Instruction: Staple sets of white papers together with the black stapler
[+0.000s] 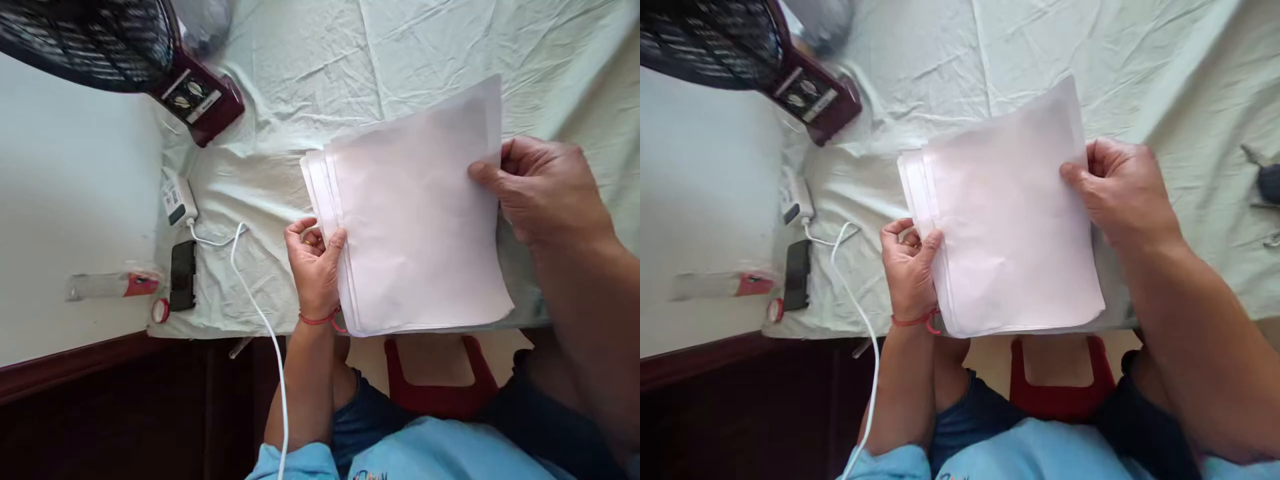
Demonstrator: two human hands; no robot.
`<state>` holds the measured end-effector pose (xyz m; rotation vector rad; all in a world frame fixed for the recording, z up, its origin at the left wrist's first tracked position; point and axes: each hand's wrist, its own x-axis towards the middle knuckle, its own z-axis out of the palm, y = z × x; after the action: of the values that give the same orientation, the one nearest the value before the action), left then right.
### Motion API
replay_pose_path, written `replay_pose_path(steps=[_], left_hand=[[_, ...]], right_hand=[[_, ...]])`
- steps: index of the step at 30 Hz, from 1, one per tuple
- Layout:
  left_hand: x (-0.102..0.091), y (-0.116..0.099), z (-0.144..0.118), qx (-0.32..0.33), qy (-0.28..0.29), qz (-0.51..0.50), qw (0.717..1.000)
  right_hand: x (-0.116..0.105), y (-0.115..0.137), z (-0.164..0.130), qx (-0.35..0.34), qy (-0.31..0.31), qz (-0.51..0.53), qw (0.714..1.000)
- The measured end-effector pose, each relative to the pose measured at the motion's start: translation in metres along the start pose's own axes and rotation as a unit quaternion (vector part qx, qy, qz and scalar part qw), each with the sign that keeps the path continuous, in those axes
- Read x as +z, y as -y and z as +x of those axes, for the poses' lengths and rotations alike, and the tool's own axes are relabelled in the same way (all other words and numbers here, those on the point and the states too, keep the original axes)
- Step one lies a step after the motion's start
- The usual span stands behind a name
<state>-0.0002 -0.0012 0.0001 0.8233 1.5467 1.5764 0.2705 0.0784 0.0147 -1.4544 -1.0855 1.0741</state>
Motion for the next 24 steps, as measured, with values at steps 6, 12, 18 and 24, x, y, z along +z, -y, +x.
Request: replay_pose_path(steps=[6,12,18,24], left_hand=[[-0.001,0.000,-0.004,-0.042,0.065,0.058,0.995],[-0.004,0.002,-0.005,-0.015,0.055,0.083,0.995],[-0.006,0.003,-0.005,-0.014,0.045,0.086,0.995],[-0.006,0.003,-0.005,-0.020,0.046,0.086,0.995]], right_hand=[[0.001,0.004,-0.002,0.000,0.020,0.013,1.000],[-0.003,0.005,-0.001,-0.016,-0.019,-0.059,0.998],[-0.005,0.010,-0.002,0.023,-0.067,-0.077,0.995],[-0.008,-0.001,0.002,-0.020,-0.010,-0.098,0.995]])
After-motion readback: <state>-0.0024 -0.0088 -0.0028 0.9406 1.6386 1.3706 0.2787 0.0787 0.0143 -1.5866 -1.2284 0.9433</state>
